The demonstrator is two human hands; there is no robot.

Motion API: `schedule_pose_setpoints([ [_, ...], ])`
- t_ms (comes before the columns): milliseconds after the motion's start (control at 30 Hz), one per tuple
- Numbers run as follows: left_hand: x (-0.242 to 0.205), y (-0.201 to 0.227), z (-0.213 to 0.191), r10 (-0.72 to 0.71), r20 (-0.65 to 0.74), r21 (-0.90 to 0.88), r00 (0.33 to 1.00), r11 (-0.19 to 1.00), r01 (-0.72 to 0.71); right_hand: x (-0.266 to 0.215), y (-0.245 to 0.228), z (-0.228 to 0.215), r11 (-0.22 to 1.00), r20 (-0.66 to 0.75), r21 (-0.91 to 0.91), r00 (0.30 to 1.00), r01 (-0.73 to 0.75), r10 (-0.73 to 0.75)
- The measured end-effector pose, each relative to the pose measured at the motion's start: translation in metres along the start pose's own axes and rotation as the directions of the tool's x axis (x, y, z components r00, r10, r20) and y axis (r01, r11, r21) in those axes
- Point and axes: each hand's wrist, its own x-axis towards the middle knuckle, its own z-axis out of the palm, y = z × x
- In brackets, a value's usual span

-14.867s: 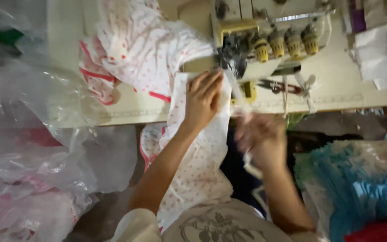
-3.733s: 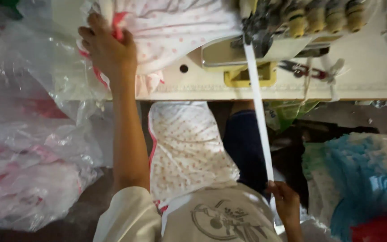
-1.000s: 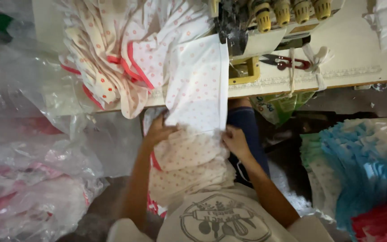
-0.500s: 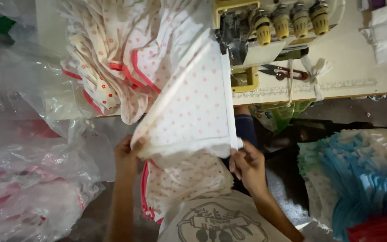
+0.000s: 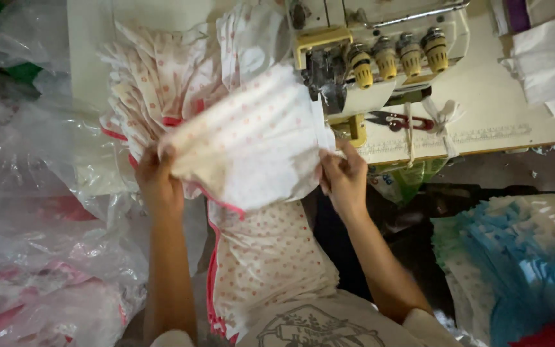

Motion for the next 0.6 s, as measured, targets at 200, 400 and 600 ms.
schedule_pose_setpoints([
  [200, 0.043, 0.039, 0.038, -0.066, 0.020, -0.304, 0.998, 0.950, 0.069, -0.021, -0.020, 0.008, 0.984, 0.003, -0.146, 0.995, 0.102, -0.102],
  [400, -0.042, 0.013, -0.041, 0.004, -0.071, -0.015, 0.997, 1.000, -0.005, -0.183, 0.070, -0.113, 0.910, -0.075, -0.363, 0.980, -0.199, 0.184],
  [600, -0.081, -0.141, -0.090, -0.408, 0.211, 0.808, 0.888, 0.584, 0.077, -0.094, 0.124, -0.119, 0.864, 0.122, -0.467, 0.954, -0.189, 0.274],
])
